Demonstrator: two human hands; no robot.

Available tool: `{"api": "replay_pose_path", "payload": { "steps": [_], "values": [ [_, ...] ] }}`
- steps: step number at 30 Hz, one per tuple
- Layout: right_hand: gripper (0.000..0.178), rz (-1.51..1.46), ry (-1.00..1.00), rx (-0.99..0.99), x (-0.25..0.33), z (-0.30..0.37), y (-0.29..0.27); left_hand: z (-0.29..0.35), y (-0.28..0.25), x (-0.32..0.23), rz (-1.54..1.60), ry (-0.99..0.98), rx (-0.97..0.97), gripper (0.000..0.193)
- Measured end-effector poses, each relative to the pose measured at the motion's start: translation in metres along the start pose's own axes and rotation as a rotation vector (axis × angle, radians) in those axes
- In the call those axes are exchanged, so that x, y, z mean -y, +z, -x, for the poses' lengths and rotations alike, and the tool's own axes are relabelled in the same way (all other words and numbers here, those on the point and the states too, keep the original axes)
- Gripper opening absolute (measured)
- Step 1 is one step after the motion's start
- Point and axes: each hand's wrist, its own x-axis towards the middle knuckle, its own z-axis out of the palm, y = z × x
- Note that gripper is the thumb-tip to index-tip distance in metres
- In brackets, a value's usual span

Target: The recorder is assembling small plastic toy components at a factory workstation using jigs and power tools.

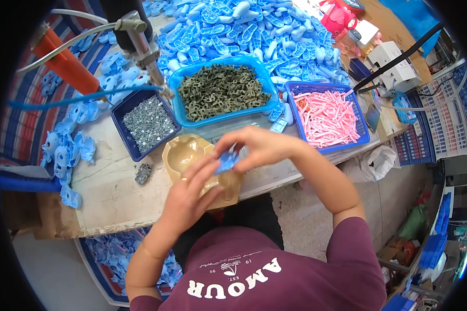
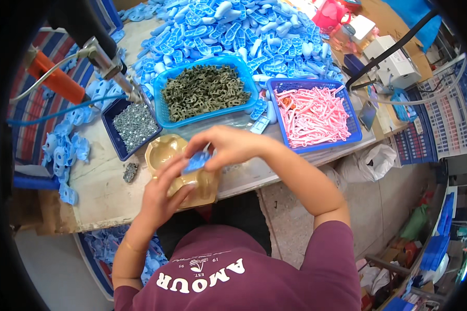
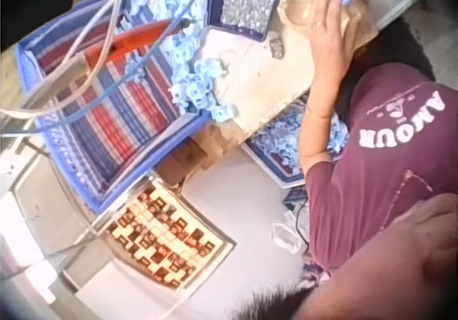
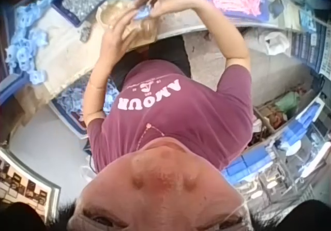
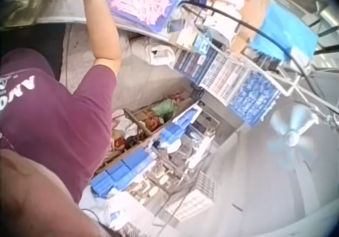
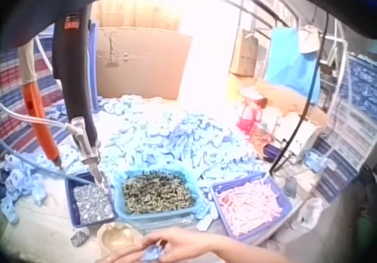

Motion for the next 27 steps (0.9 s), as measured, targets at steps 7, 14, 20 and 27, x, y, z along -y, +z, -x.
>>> {"api": "replay_pose_path", "payload": {
  "steps": [7, 14, 20, 27],
  "values": [
    [0.033, 0.08, 0.312, -0.759, -0.061, 0.01, -0.106, 0.022, 0.003, 0.015, -0.225, 0.25, -0.1, 0.032],
    [0.036, 1.053, 0.612, -1.118, -0.168, 0.023, -0.196, 0.05, -0.002, 0.017, -0.456, 0.329, -0.061, 0.034],
    [0.03, 1.111, 0.422, -1.372, -0.139, 0.027, -0.193, 0.06, 0.01, 0.027, -0.498, 0.35, -0.077, 0.035],
    [0.031, 0.461, 0.044, -1.145, -0.064, 0.001, -0.112, 0.054, 0.051, 0.025, -0.461, 0.375, -0.112, 0.036]
  ]
}}
